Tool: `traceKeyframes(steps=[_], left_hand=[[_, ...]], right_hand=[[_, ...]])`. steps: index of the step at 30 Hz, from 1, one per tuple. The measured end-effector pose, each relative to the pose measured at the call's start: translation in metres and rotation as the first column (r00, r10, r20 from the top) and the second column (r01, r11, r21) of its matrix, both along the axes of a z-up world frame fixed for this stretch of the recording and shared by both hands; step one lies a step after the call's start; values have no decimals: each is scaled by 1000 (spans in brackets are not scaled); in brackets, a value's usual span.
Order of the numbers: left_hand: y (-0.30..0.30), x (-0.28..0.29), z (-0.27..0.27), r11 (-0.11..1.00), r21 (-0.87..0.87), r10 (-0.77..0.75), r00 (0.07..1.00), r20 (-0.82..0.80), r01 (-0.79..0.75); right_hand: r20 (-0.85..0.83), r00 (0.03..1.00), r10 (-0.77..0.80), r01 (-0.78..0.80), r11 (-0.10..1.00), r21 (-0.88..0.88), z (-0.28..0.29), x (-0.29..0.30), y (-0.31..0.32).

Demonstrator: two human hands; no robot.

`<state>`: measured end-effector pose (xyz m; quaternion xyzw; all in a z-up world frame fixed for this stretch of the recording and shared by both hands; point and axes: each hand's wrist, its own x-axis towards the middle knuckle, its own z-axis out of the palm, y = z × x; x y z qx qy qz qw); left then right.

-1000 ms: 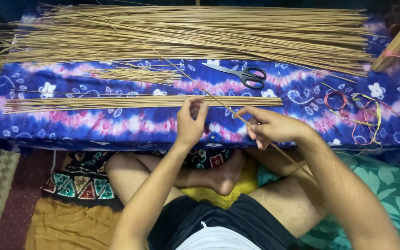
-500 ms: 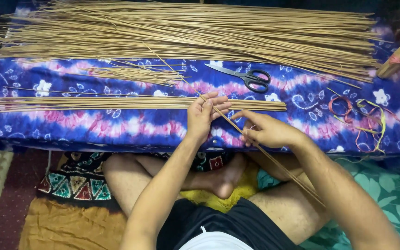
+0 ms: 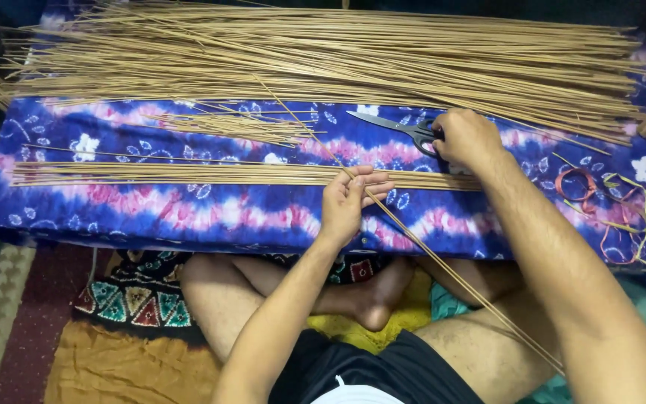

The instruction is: Sorting through a pile of thin wooden sticks, aligning them into bundles, and cutting them to a uniform length using scissors.

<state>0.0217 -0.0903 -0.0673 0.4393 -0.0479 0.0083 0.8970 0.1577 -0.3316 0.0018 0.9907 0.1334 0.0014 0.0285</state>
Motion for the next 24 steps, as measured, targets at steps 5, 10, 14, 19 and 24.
traceKeyframes(steps=[5,10,14,19,24], left_hand=[[-1,0,1,1000,-5,7,1000,10,-7],[-2,0,0,1000,-8,26,1000,17,-26],[-4,0,-5,999,-7,32,999,38,-32],[-5,3,-10,999,-4,43,998,54,-43],[-8,7,-18,999,4,47,997,59,-48]], right_hand=[[-93,995,-37,34,999,-42,42,-26,25],[-174,981,-82,81,997,-13,58,-33,30],[-234,967,-97,93,995,-25,39,-24,16],[-258,964,-60,53,998,-32,98,-63,35],[-430,898,-90,113,993,28,154,-97,61]])
